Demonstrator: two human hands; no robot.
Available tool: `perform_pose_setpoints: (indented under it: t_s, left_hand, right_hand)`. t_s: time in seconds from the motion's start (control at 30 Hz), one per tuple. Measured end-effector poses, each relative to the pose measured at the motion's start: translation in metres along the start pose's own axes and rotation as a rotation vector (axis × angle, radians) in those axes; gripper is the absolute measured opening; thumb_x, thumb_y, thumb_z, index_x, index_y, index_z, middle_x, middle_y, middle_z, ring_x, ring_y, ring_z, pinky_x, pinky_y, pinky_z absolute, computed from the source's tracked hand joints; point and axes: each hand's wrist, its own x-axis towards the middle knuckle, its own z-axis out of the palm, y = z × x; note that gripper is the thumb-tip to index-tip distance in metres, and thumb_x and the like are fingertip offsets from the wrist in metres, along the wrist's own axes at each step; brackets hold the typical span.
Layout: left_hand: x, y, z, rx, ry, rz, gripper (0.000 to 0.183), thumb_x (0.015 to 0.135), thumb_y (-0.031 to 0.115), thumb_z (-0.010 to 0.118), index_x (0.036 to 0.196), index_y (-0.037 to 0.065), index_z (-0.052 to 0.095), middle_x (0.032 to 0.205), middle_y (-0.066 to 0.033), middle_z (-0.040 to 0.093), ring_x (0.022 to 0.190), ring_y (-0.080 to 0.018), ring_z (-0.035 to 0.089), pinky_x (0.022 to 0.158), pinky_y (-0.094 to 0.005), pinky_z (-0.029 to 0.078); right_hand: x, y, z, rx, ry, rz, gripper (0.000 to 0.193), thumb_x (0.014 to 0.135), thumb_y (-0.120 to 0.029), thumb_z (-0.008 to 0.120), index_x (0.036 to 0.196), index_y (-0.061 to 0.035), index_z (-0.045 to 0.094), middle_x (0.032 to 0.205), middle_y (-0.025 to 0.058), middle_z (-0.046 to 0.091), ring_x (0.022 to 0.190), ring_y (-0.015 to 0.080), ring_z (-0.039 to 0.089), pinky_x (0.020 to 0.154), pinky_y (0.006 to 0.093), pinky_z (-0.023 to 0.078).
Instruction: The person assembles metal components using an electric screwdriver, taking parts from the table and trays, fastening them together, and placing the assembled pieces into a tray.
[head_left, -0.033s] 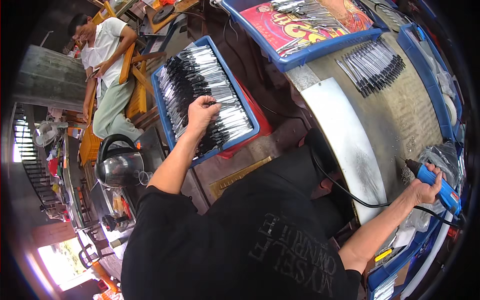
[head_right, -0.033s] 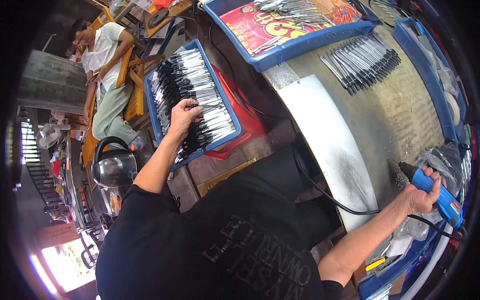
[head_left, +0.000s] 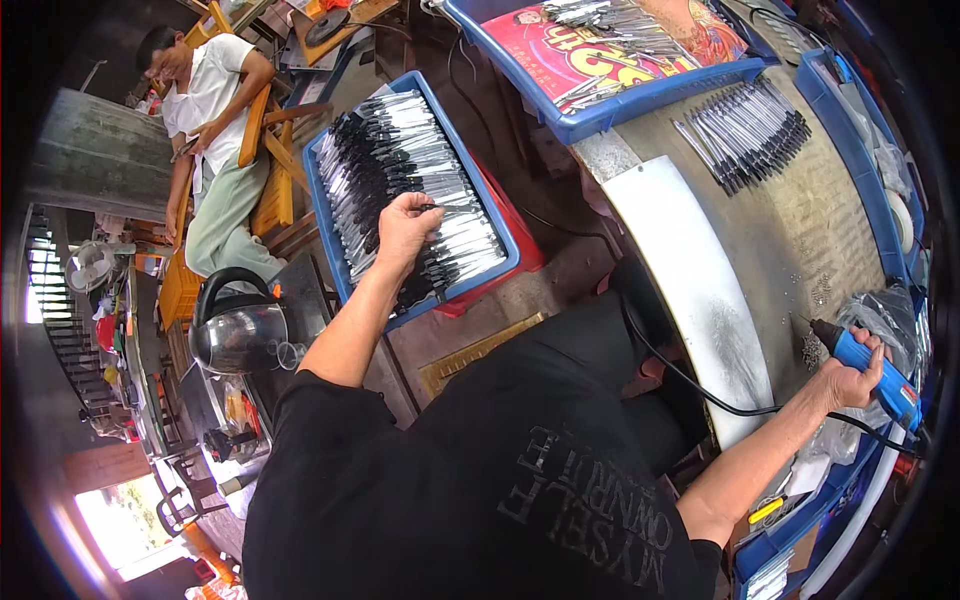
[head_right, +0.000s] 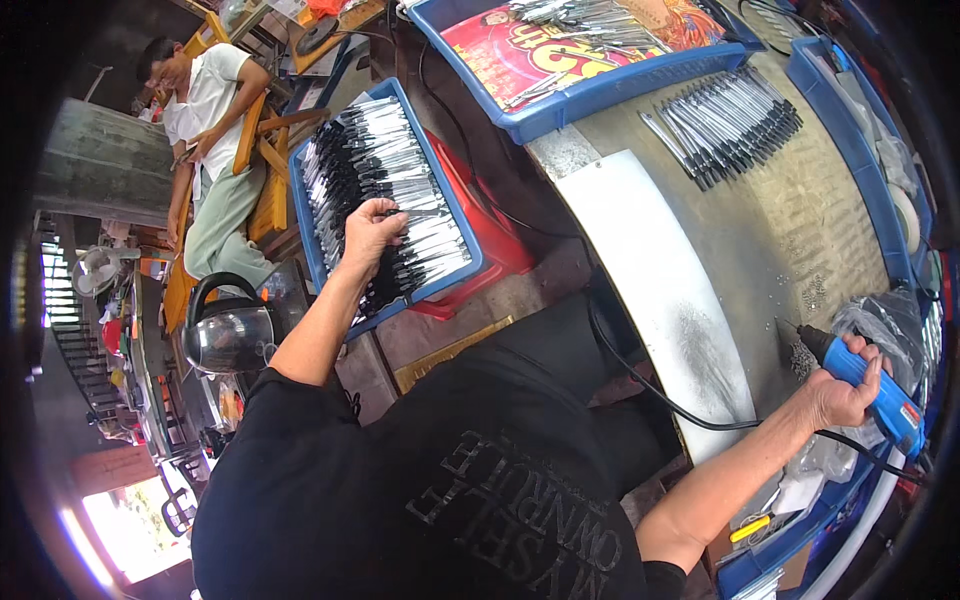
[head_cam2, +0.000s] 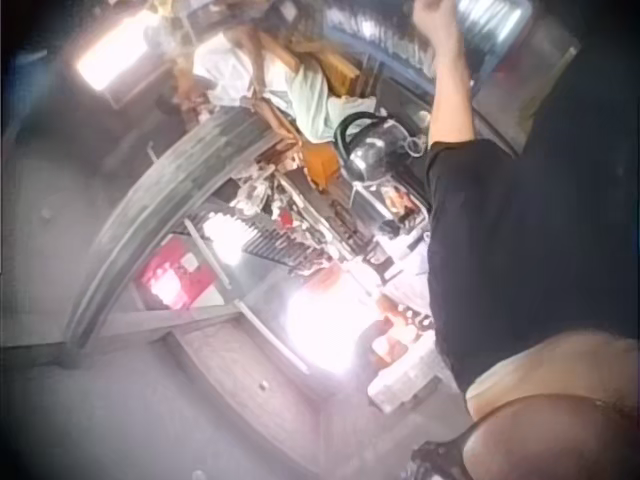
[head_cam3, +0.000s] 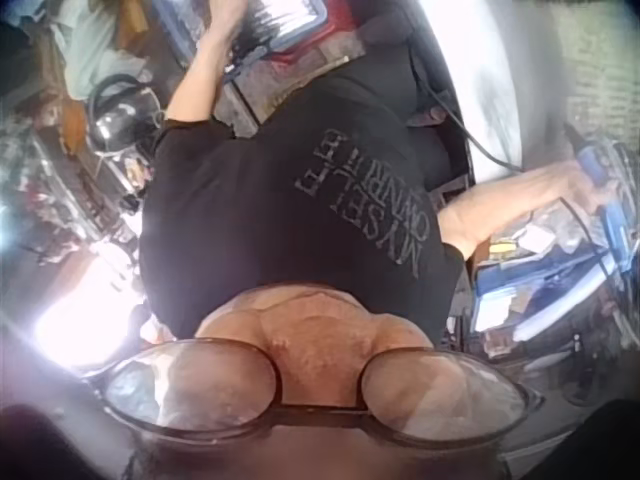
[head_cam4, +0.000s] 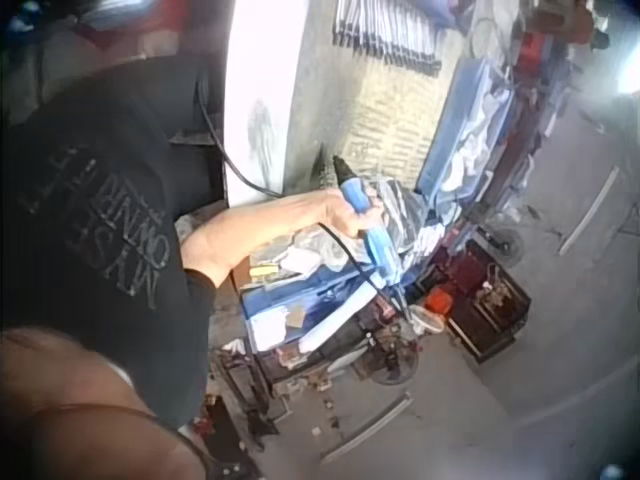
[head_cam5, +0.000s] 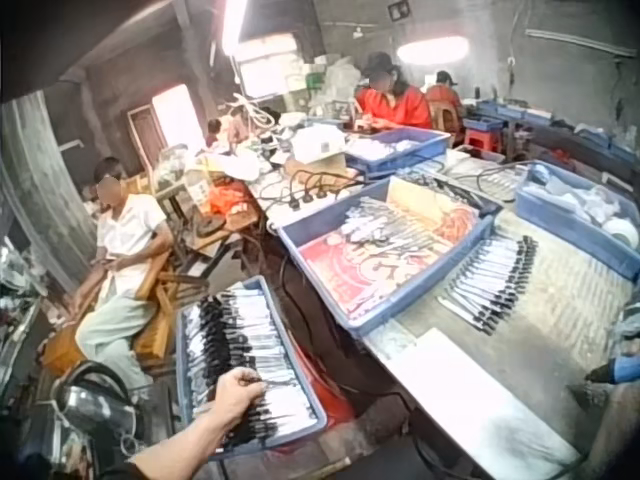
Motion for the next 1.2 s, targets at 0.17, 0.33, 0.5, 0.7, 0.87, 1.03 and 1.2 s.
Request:
perform_pose_setpoints:
  t_s: [0.17, 0.33, 0.5, 0.7, 0.87, 1.03, 1.2]
  left_hand:
    - [-0.005, -0.004, 0.0, 0.616, 0.085, 0.354, 0.017, 0.069, 0.011, 0.067, 0.081, 0.002, 0.059, 0.065, -0.0073, 0.058, 0.055, -0.0128, 0.054, 0.053, -0.0265, 0.044]
    - [-0.006, -0.009, -0.007, 0.745, 0.029, 0.366, 0.02, 0.068, 0.016, 0.067, 0.082, 0.004, 0.06, 0.072, -0.0127, 0.06, 0.066, -0.0261, 0.059, 0.062, -0.0334, 0.046]
    - [-0.007, -0.009, -0.008, 0.899, 0.026, 0.548, 0.019, 0.069, 0.014, 0.066, 0.083, 0.004, 0.059, 0.072, -0.0134, 0.059, 0.068, -0.0279, 0.057, 0.062, -0.0355, 0.044]
    - [-0.012, -0.008, -0.005, 0.983, 0.048, 0.48, 0.02, 0.07, 0.018, 0.065, 0.085, 0.006, 0.059, 0.077, -0.0118, 0.06, 0.077, -0.0287, 0.057, 0.067, -0.0371, 0.044]
    - [-0.016, -0.001, 0.001, 1.128, 0.048, 0.457, 0.018, 0.07, 0.019, 0.064, 0.082, 0.007, 0.059, 0.08, -0.0095, 0.059, 0.081, -0.0276, 0.055, 0.069, -0.0374, 0.045]
    - [-0.017, 0.002, 0.001, 1.215, 0.053, 0.493, 0.018, 0.068, 0.019, 0.064, 0.08, 0.006, 0.059, 0.082, -0.0088, 0.057, 0.082, -0.0271, 0.054, 0.069, -0.037, 0.047]
    - [-0.017, 0.007, 0.005, 1.244, 0.04, 0.51, 0.019, 0.068, 0.018, 0.064, 0.081, 0.006, 0.058, 0.083, -0.0082, 0.055, 0.082, -0.0269, 0.053, 0.068, -0.0362, 0.047]
  right_hand:
    - [0.005, 0.003, -0.009, -0.014, 0.002, -0.016, 0.017, 0.074, -0.006, 0.056, 0.087, 0.002, 0.051, 0.073, 0.0139, 0.054, 0.066, 0.0267, 0.051, 0.067, 0.0418, 0.041]
    - [0.0, -0.001, 0.0, -0.027, 0.02, -0.025, 0.019, 0.071, -0.005, 0.057, 0.087, 0.003, 0.048, 0.069, 0.0125, 0.053, 0.062, 0.0255, 0.052, 0.063, 0.0406, 0.044]
    - [0.001, -0.001, -0.001, -0.029, 0.031, -0.018, 0.019, 0.071, -0.005, 0.056, 0.087, 0.0028, 0.048, 0.07, 0.0122, 0.053, 0.062, 0.0254, 0.052, 0.063, 0.0407, 0.044]
    - [0.004, -0.002, -0.006, -0.015, 0.017, -0.004, 0.019, 0.071, -0.006, 0.056, 0.086, 0.0025, 0.048, 0.07, 0.012, 0.053, 0.063, 0.0254, 0.051, 0.065, 0.0411, 0.044]
    - [0.004, -0.002, -0.006, -0.025, 0.006, -0.002, 0.021, 0.071, -0.007, 0.056, 0.087, 0.0026, 0.048, 0.07, 0.0124, 0.053, 0.063, 0.0256, 0.051, 0.065, 0.041, 0.043]
    - [0.002, -0.002, -0.004, -0.022, 0.018, -0.005, 0.021, 0.072, -0.007, 0.056, 0.088, 0.0029, 0.048, 0.07, 0.0126, 0.053, 0.062, 0.0257, 0.051, 0.065, 0.0409, 0.043]
    - [0.0, -0.005, 0.002, -0.024, 0.032, -0.028, 0.022, 0.072, -0.007, 0.056, 0.09, 0.0027, 0.047, 0.07, 0.0128, 0.053, 0.063, 0.0257, 0.051, 0.065, 0.0409, 0.043]
